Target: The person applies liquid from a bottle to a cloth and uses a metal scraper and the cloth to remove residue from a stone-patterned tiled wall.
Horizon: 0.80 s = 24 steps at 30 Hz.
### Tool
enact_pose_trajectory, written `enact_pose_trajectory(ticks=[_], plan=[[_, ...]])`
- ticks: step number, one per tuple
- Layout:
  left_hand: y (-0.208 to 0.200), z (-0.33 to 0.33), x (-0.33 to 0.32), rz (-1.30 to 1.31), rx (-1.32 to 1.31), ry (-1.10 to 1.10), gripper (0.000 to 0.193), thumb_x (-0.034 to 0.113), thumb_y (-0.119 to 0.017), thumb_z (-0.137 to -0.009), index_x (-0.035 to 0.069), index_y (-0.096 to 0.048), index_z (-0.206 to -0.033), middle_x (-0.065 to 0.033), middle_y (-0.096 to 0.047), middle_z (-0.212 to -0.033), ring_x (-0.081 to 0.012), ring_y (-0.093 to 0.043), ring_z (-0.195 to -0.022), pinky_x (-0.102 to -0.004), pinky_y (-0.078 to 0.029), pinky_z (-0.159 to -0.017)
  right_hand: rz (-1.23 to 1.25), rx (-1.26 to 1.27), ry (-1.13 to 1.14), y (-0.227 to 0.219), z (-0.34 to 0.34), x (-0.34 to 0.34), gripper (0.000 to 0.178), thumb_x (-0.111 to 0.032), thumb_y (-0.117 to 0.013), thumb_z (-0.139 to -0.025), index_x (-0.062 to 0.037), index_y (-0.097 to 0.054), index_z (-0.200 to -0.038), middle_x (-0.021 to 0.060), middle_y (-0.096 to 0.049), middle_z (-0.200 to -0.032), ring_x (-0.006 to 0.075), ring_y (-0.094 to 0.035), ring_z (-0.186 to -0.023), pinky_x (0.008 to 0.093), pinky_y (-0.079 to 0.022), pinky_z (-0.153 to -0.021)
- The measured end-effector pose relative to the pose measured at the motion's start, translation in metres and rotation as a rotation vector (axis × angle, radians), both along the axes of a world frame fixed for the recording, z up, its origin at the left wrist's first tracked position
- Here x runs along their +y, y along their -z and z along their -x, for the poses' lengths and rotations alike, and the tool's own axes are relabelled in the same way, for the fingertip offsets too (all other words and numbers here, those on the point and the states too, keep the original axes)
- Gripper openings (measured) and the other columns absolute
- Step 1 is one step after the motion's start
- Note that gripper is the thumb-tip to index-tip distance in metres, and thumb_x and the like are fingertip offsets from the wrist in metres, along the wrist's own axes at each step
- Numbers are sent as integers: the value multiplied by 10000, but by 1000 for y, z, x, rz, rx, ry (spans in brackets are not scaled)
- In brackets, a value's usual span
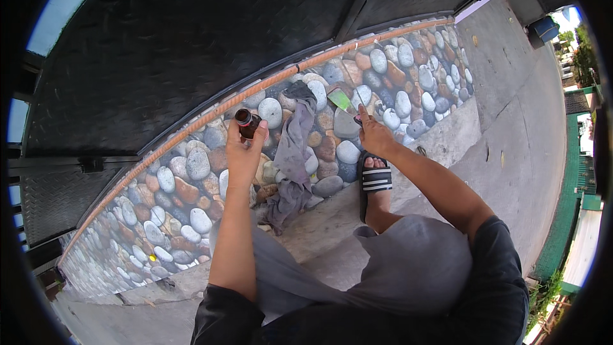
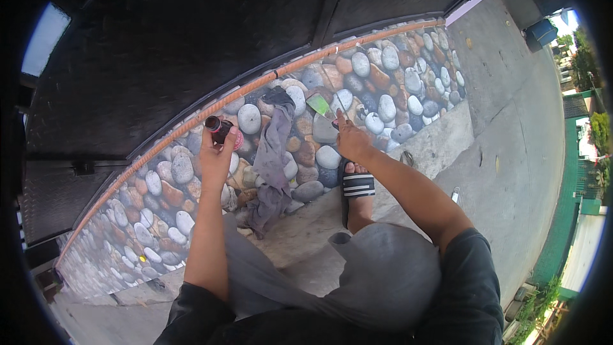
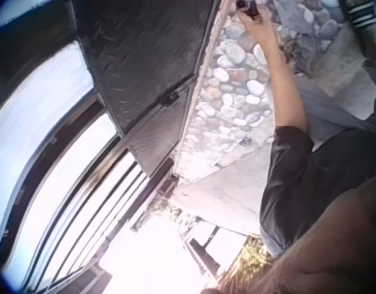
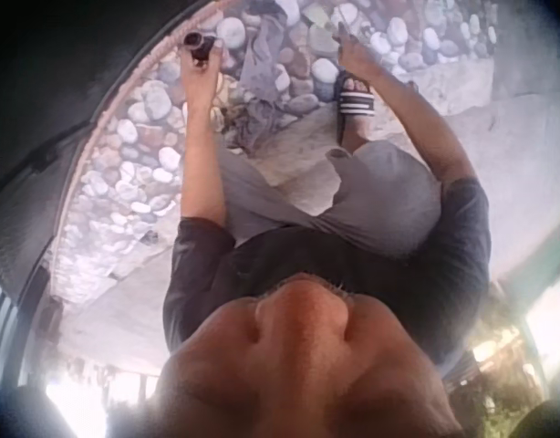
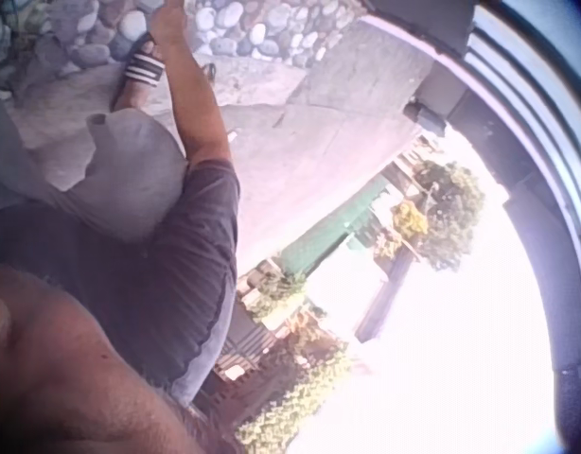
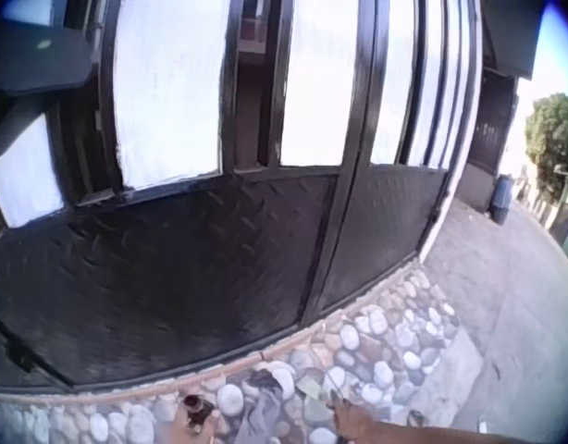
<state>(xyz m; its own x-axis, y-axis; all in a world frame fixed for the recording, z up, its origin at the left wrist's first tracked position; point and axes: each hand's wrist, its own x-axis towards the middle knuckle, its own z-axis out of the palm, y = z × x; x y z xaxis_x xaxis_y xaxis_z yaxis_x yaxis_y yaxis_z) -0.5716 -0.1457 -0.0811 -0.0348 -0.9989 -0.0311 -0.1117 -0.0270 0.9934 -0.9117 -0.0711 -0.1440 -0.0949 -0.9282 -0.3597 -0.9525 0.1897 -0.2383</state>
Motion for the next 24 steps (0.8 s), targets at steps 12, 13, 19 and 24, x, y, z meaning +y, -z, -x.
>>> enact_pose_trajectory(ticks=[12,13,19,24], plan=[[13,16,-15,-19,-93,13,415,324,-755,-913,47,-599,-1179,-45,-671,-960,-107,-625,-818,-264,-510,-737,-164,60,-25,-10,-8,33,742,-194,-548,-928,50,-207,-1540,335,-467,-1332,482,-591,-1144,496,-482,-1018],[14,12,-16,-33,-125,18,449,324,-746,-925,47,-590,-1242,-46,-672,-993,-103,-635,-847,-260,-521,-757,-159,86,-69,-16,-8,25,717,-199,-550,-931,45,-241,-1531,327,-480,-1319,479,-593,-1143,492,-482,-1019],[6,24,-7,-77,-130,15,436,347,-772,-886,40,-622,-1156,-71,-682,-970,-143,-654,-798,-293,-529,-731,-6,71,-250,-80,1,-68,374,-218,-570,-941,-33,-632,-1259,203,-697,-1076,364,-658,-1080,433,-518,-954],[20,14,-6,-28,-103,41,476,327,-782,-873,21,-615,-1198,-108,-693,-997,-197,-682,-838,-326,-548,-768,67,-87,-15,-49,-57,-136,466,-332,-589,-949,-5,-582,-1281,244,-634,-1245,404,-600,-1182,454,-483,-1021]])
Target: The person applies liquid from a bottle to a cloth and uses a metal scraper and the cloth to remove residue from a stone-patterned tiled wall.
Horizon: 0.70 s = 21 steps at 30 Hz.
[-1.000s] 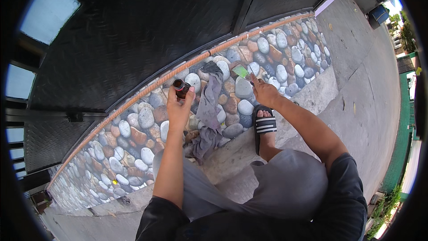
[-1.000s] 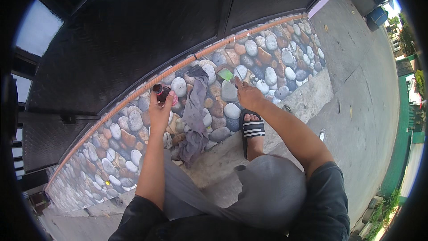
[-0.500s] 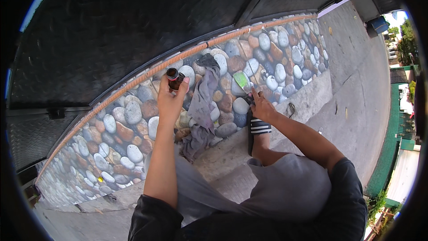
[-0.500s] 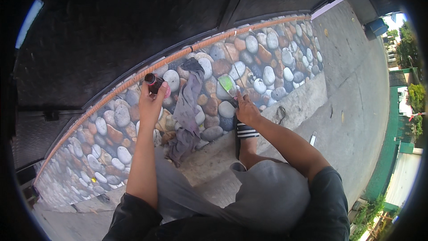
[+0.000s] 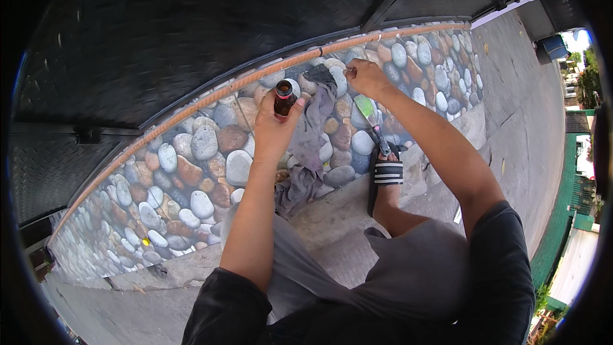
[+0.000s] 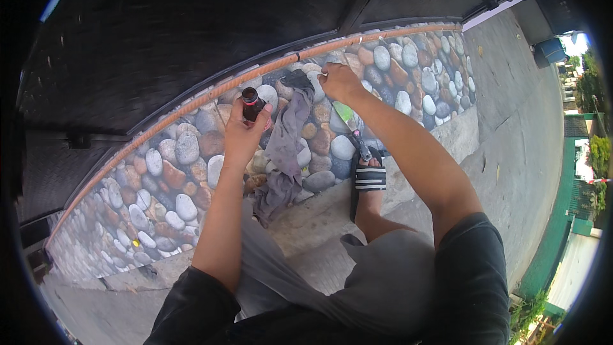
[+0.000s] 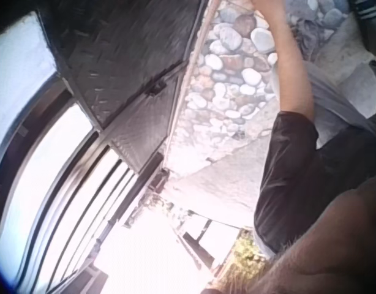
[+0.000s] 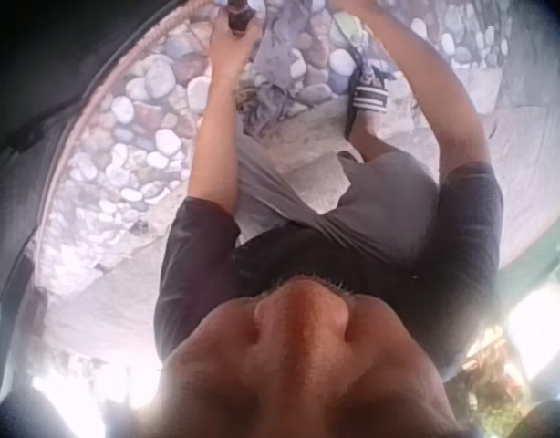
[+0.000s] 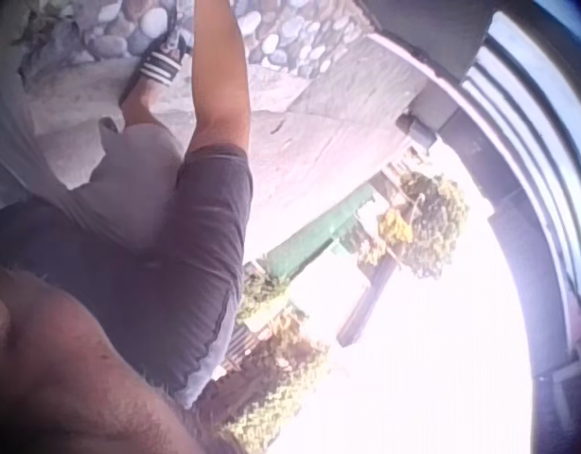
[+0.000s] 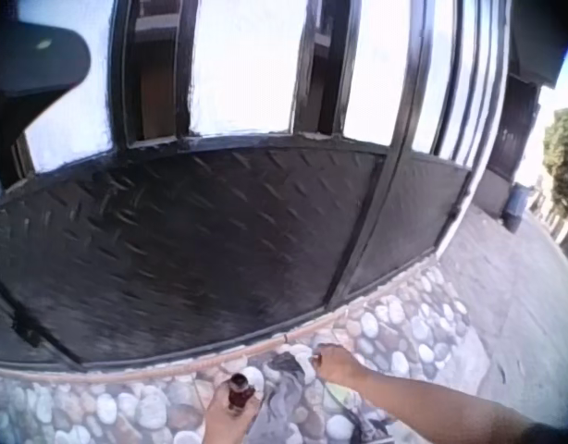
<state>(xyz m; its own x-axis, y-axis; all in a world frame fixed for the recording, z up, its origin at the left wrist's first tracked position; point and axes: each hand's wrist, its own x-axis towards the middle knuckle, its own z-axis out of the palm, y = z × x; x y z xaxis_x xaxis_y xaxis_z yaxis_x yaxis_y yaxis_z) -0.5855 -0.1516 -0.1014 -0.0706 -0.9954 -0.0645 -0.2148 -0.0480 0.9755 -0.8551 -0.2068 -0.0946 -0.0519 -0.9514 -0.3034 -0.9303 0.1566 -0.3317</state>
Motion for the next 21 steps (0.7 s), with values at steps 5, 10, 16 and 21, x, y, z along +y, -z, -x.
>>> enact_pose_trajectory(ticks=[5,10,16,21], plan=[[-2,0,10,25,-63,50,513,341,-774,-863,24,-605,-1230,-165,-651,-1112,-295,-674,-992,-373,-540,-855,93,66,110,54,-59,17,634,-333,-686,-895,56,-454,-1338,306,-578,-1238,420,-597,-1178,436,-498,-1005],[-15,-16,18,53,-131,123,541,335,-777,-860,30,-594,-1267,-160,-653,-1114,-278,-674,-954,-368,-547,-836,30,-114,62,63,-59,15,547,-311,-753,-827,-22,-560,-1249,234,-616,-1185,355,-635,-1085,413,-503,-955],[-14,-38,19,21,-166,136,563,345,-781,-861,35,-589,-1290,-135,-674,-1089,-195,-686,-841,-328,-562,-770,0,-459,184,57,-40,16,477,-317,-804,-795,-45,-617,-1139,137,-662,-1084,269,-642,-1008,350,-515,-892],[-11,-44,17,0,-279,154,577,388,-763,-867,46,-585,-1296,-150,-664,-1117,-236,-699,-849,-351,-561,-793,11,-726,248,39,-52,29,381,-196,-768,-863,-46,-586,-1162,69,-657,-1008,142,-613,-942,280,-493,-845]])
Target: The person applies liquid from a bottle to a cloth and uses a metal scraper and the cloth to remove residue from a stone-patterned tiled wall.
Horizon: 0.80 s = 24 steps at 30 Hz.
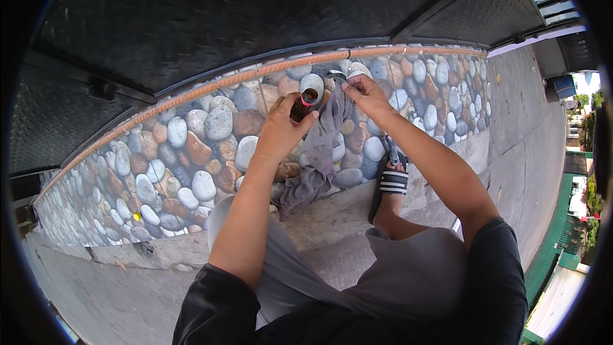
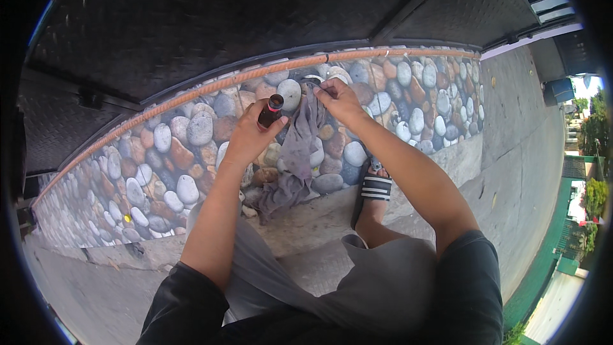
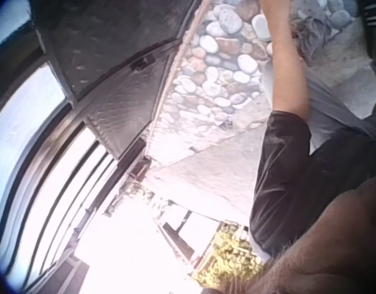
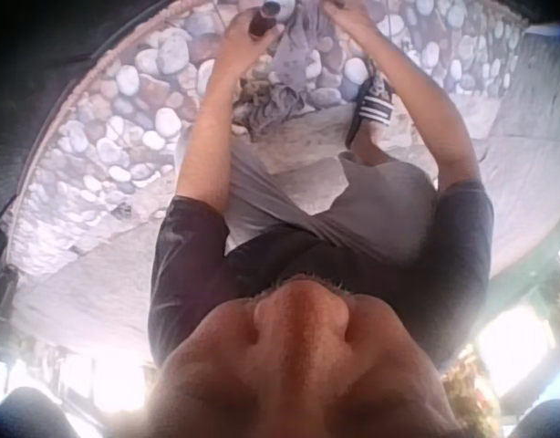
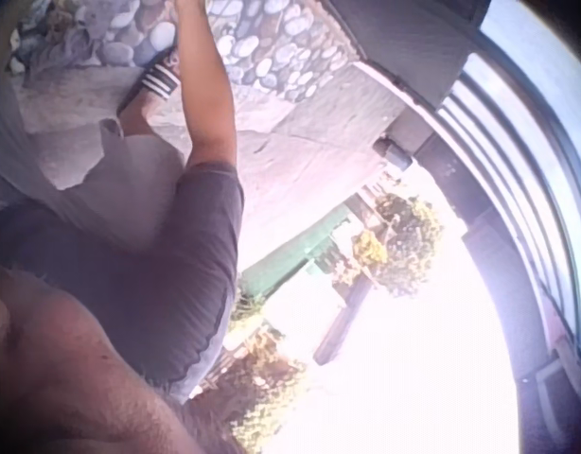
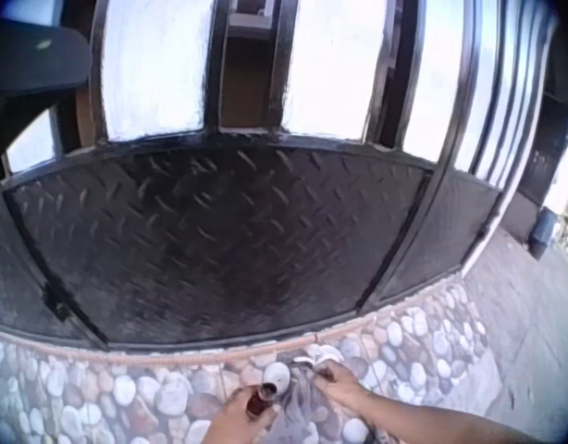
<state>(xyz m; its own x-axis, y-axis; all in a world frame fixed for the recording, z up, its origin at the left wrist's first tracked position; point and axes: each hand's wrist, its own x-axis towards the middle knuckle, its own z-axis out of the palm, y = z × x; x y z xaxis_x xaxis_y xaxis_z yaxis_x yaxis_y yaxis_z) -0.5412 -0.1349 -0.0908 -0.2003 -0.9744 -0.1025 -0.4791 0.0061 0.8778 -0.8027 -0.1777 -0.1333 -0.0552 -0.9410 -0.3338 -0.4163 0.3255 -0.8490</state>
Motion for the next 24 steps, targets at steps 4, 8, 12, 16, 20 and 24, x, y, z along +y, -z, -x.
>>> enact_pose_trajectory(ticks=[4,8,12,16,20,24], plan=[[-7,9,1,-24,-19,3,574,405,-753,-869,56,-584,-1293,-152,-663,-1112,-251,-702,-866,-367,-557,-812,40,-137,27,-28,-12,15,394,-129,-744,-885,-48,-575,-1232,57,-646,-1067,116,-599,-963,254,-476,-862],[-4,26,0,16,-10,30,572,409,-755,-866,60,-588,-1288,-153,-663,-1115,-245,-701,-875,-362,-555,-811,17,-199,50,-22,9,23,485,-142,-742,-891,-31,-550,-1322,65,-642,-1146,116,-597,-1006,271,-468,-899],[4,29,0,21,-31,36,572,403,-762,-862,55,-591,-1282,-148,-669,-1109,-237,-700,-867,-356,-555,-805,-154,-403,211,-35,10,22,505,-192,-726,-907,-19,-550,-1348,54,-666,-1126,115,-598,-1018,279,-460,-890],[2,43,-1,-36,0,49,550,378,-753,-863,56,-596,-1280,-195,-635,-1165,-354,-672,-1021,-422,-538,-883,-176,-475,297,-33,18,29,449,-176,-757,-884,7,-628,-1273,78,-683,-1086,153,-626,-998,281,-476,-900],[10,47,-2,48,-13,37,537,357,-770,-862,52,-604,-1272,-149,-663,-1114,-249,-679,-908,-359,-545,-817,-171,-426,125,-36,20,36,382,-200,-766,-884,-10,-663,-1199,53,-685,-1042,139,-619,-970,272,-471,-869],[18,51,-3,98,-7,53,526,331,-785,-856,49,-611,-1265,-133,-668,-1092,-198,-684,-852,-324,-550,-769,-195,-359,145,-32,26,35,246,-206,-771,-896,-66,-669,-1071,-6,-671,-986,92,-591,-943,252,-435,-867]])
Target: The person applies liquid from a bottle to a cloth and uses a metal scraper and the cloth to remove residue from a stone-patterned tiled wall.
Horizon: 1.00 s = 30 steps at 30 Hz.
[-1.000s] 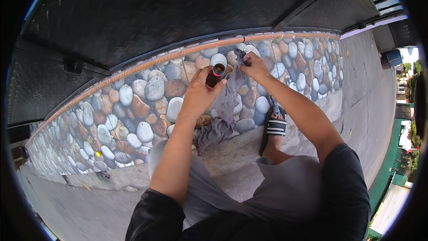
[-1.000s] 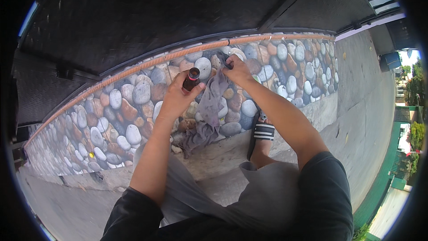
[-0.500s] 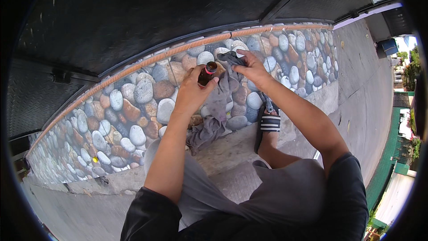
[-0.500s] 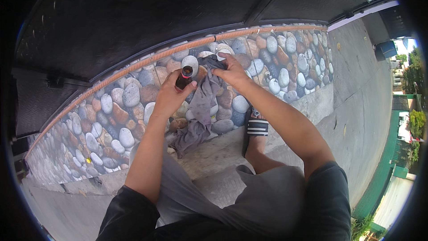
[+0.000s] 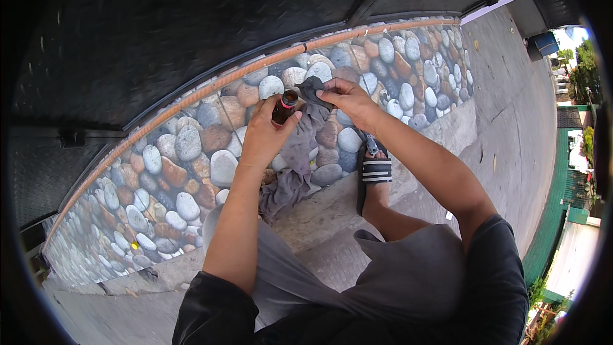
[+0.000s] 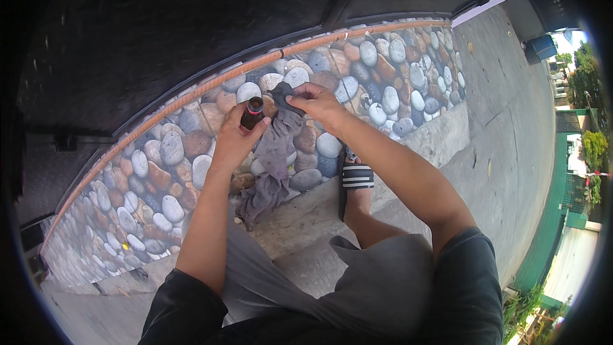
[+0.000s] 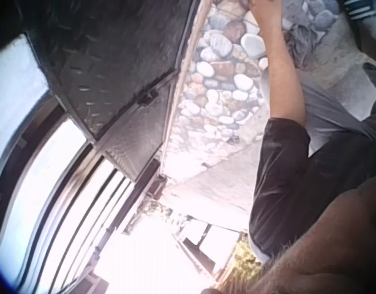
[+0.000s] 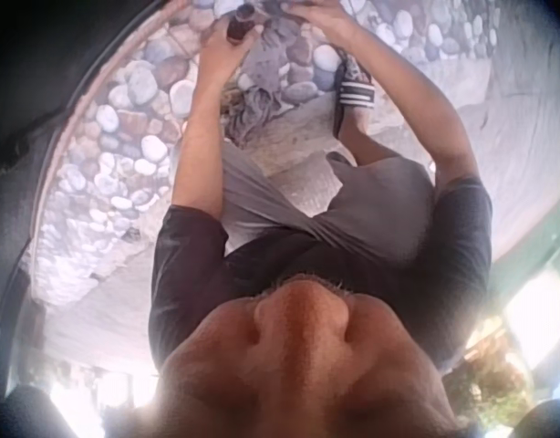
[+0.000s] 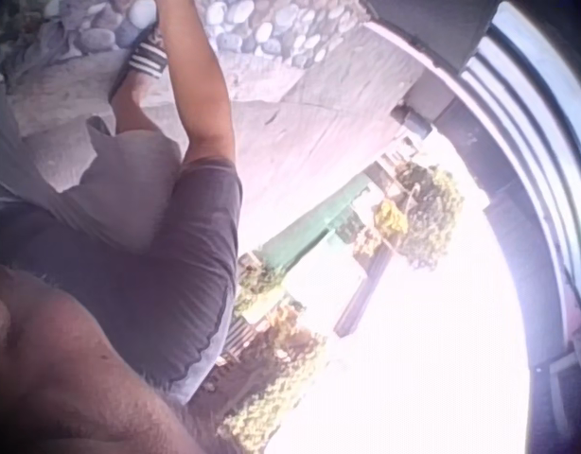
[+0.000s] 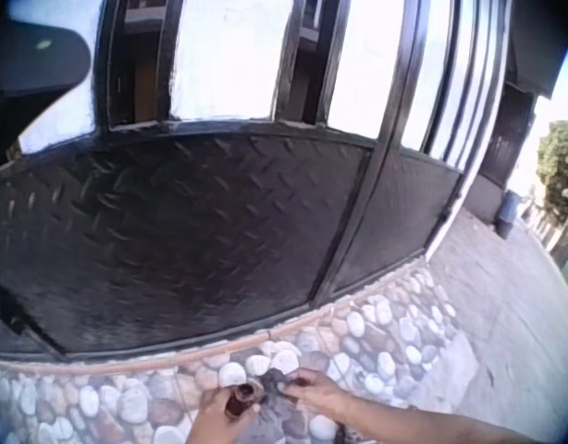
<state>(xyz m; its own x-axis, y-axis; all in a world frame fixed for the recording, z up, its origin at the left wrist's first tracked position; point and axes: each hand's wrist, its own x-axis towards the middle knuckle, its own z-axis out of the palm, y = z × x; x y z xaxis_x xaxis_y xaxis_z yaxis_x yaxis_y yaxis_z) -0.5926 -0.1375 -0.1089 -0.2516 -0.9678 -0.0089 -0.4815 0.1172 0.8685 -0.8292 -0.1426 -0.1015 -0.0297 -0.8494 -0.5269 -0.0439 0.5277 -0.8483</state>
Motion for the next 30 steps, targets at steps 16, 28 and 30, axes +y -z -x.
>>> enact_pose_trajectory(ticks=[16,28,30], plan=[[-1,14,3,19,-76,50,545,349,-781,-816,79,-625,-1263,-138,-645,-1153,-358,-639,-1060,-449,-520,-905,206,306,-105,-19,-10,3,234,-214,-713,-942,-36,-689,-1092,-13,-650,-891,55,-564,-825,226,-458,-755],[-2,11,5,71,-255,83,511,335,-781,-808,117,-633,-1246,-147,-622,-1108,-368,-599,-1086,-465,-493,-939,69,324,-227,-23,-15,1,300,-222,-673,-944,-8,-703,-1153,23,-680,-980,84,-585,-891,242,-471,-797],[-4,10,6,59,-275,96,513,344,-781,-802,122,-638,-1242,-147,-620,-1099,-367,-595,-1086,-465,-493,-937,62,306,-220,-20,-13,1,303,-216,-669,-944,-3,-702,-1157,27,-681,-995,89,-585,-902,244,-470,-807]])
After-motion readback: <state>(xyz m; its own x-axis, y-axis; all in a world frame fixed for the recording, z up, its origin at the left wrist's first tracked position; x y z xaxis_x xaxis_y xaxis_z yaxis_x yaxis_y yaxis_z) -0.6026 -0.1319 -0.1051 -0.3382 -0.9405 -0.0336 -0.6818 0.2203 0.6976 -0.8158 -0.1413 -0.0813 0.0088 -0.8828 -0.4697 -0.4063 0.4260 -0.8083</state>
